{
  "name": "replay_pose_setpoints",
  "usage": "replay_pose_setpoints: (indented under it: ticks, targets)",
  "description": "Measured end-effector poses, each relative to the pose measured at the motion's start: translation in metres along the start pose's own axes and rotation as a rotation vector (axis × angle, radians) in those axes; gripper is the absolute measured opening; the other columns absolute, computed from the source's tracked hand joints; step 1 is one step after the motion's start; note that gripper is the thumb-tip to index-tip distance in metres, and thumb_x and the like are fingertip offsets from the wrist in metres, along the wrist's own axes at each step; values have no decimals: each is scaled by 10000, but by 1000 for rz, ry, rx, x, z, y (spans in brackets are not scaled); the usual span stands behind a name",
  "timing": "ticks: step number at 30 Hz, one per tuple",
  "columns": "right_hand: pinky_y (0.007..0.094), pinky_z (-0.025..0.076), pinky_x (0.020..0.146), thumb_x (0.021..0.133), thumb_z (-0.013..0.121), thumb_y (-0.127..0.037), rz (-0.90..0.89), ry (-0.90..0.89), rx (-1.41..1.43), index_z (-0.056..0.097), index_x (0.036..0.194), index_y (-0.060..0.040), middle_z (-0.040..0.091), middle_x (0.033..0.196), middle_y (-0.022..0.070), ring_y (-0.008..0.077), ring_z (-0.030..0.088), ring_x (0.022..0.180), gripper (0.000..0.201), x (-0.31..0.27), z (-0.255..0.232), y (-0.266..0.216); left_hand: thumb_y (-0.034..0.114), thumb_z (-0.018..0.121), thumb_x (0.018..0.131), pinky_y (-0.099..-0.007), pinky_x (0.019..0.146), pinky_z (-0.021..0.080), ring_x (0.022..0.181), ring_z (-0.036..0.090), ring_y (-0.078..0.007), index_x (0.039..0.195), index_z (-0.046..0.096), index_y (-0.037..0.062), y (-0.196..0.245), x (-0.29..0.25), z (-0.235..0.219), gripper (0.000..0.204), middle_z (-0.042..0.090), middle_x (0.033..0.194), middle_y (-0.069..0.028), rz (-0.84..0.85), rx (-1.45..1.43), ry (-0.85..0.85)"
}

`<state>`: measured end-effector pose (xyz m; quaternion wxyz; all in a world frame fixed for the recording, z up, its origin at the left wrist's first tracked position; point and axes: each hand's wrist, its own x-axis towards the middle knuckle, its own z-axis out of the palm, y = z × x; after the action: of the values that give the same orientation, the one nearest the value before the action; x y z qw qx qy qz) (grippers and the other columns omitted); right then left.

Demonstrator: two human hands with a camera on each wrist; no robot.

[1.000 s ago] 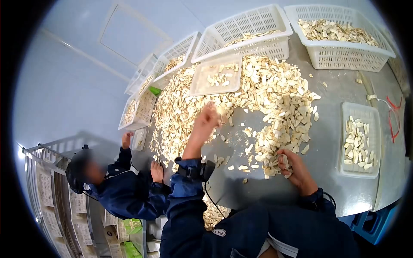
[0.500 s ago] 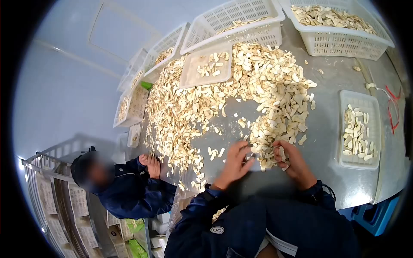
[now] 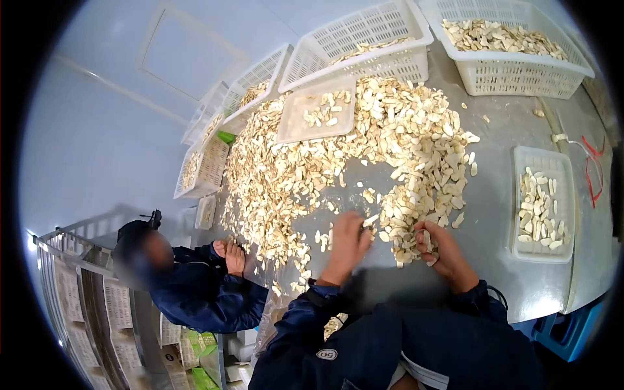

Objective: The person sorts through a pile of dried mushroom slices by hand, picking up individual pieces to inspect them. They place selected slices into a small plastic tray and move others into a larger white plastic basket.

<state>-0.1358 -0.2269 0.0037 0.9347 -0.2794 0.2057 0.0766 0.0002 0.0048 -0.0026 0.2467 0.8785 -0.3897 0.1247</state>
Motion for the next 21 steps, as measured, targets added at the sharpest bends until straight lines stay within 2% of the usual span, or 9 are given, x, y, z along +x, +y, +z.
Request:
replay_pose_setpoints:
  ticks: [3, 6, 7, 11, 14, 15, 18, 19, 21]
  targets:
    - [199, 301, 471, 1003, 477, -255, -5, 5, -1, 564, 1075, -46, 546, 814, -15, 67, 476, 640, 237, -2, 1, -2, 120, 694, 833, -478, 1004, 427, 1126, 562, -405, 1076, 630, 26, 30, 14, 7, 268, 596, 1208, -198, 202, -9, -90]
    - [195, 299, 463, 1009, 472, -254, -20, 26, -16, 562, 1072, -48, 545, 812, -17, 66, 475, 636, 234, -7, 5, -6, 120, 689, 833, -492, 984, 436, 1095, 573, -407, 1049, 632, 25, -1, 7, 21, 243, 594, 1203, -198, 154, -56, -81]
    - [190, 296, 455, 1013, 472, -254, -24, 26, -20, 557, 1071, -50, 541, 807, -20, 63, 470, 631, 228, -6, 4, -5, 120, 683, 836, -486, 928, 466, 1044, 588, -405, 1021, 630, 12, -6, 5, 15, 220, 598, 1171, -198, 79, 13, -65]
    - [196, 289, 467, 1016, 456, -247, -11, -1, -3, 556, 1083, -50, 534, 833, -16, 70, 462, 642, 232, -1, -1, 0, 78, 652, 844, -451, 870, 491, 1003, 593, -403, 1021, 627, 15, -37, 1, 0, 189, 604, 1142, -193, -131, 138, -4]
    - [198, 286, 478, 1020, 449, -251, -22, -22, -10, 556, 1093, -56, 531, 848, -17, 74, 459, 649, 235, 0, -2, 3, 82, 657, 851, -447, 851, 494, 996, 590, -392, 1031, 633, 25, -23, 19, 4, 190, 615, 1118, -185, -112, -49, -20]
    - [197, 286, 480, 1021, 449, -255, -34, -27, -21, 555, 1094, -59, 531, 851, -18, 73, 460, 650, 235, -1, -2, 3, 123, 697, 854, -443, 822, 494, 935, 601, -373, 1025, 637, 20, -20, 25, 15, 209, 628, 1019, -170, -29, -99, 17]
    - [199, 294, 492, 1021, 455, -270, -45, -22, -49, 561, 1086, -72, 528, 850, -23, 73, 460, 653, 234, -3, 0, 0, 159, 734, 850, -432, 778, 499, 875, 617, -348, 1026, 638, 12, 14, 45, 29, 249, 630, 936, -156, -87, -163, -80]
    - [201, 297, 496, 1020, 457, -272, -40, -19, -55, 564, 1083, -74, 529, 848, -24, 72, 461, 654, 234, -3, -1, -1, 184, 758, 840, -413, 695, 508, 774, 632, -315, 1044, 643, 16, 21, 49, 32, 289, 631, 896, -150, -98, -178, -110]
    - [205, 304, 503, 1018, 462, -277, -28, -9, -62, 570, 1076, -79, 530, 846, -27, 71, 463, 657, 232, -3, -3, 0, 178, 759, 835, -398, 656, 513, 737, 639, -296, 1061, 648, 24, 23, 51, 34, 295, 634, 903, -150, -143, -186, -166]
